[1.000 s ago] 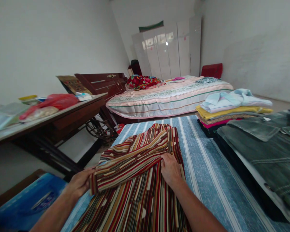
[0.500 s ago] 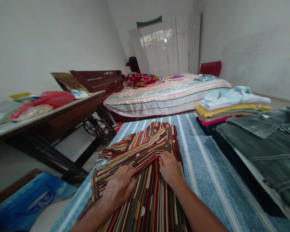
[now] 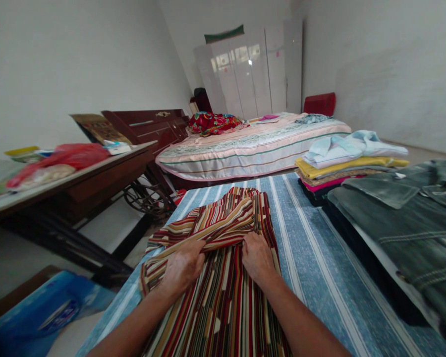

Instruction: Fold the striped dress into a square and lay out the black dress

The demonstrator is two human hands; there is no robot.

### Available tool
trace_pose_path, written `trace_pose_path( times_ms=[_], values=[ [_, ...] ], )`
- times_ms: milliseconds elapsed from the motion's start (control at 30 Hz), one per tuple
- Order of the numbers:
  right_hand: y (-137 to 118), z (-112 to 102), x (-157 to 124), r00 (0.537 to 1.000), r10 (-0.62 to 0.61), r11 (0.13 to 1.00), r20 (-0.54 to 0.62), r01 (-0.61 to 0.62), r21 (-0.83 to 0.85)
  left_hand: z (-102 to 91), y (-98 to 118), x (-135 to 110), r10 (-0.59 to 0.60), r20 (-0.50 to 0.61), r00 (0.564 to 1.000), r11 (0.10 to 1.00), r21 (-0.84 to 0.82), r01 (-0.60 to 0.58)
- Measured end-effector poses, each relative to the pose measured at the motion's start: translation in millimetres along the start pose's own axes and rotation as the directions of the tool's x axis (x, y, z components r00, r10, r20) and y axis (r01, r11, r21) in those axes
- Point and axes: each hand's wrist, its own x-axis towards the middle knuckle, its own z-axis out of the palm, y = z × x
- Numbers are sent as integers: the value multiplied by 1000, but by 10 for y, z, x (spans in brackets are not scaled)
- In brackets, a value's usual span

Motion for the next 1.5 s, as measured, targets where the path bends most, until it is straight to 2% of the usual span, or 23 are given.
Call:
trace_pose_path(
  times_ms=[167, 300, 433, 567, 667, 767, 833, 900, 1033, 1133, 1300, 1500],
  values=[
    [3, -5, -8, 1000, 12, 1000, -10, -12, 6, -27, 47, -91, 163, -31, 986, 985, 57, -161],
    [-16, -24, -20, 1000, 10, 1000, -7, -10, 21, -6, 90, -159, 215, -69, 974, 975, 70, -210],
    [-24, -15, -35, 997, -69, 998, 26, 69, 7, -10, 119, -194, 225, 20, 974, 972, 65, -225],
    [-4, 25, -44, 997, -72, 997, -3, 72, -6, -96, 108, -119, 246, 132, 960, 969, -49, -242],
    [6, 44, -45, 997, -70, 997, -22, 70, -13, -141, 55, 142, 168, 153, 974, 971, -198, -136],
    [9, 47, -46, 996, -85, 996, -34, 85, -5, -69, 27, 594, 73, 151, 986, 966, -255, -32],
    [14, 46, -49, 995, -92, 996, -43, 93, 7, 53, 58, 934, -12, 136, 991, 977, -208, 41],
    [18, 43, -56, 994, -93, 995, -51, 94, 22, 206, 132, 1242, -44, 120, 992, 980, -186, 66],
    [-4, 13, -72, 995, -81, 996, -64, 83, 28, 490, 318, 1644, -108, 124, 986, 980, -151, 126],
    [-50, -28, -82, 995, -83, 997, -63, 83, -1, 643, 393, 1767, -99, 131, 986, 984, -132, 117],
    [-86, -55, -99, 994, -94, 995, -49, 93, -38, 829, 379, 1832, -67, 109, 992, 991, -109, 79],
    [-75, -42, -115, 990, -126, 990, -67, 120, -79, 910, 363, 1863, -30, 111, 993, 994, -100, 41]
  ],
)
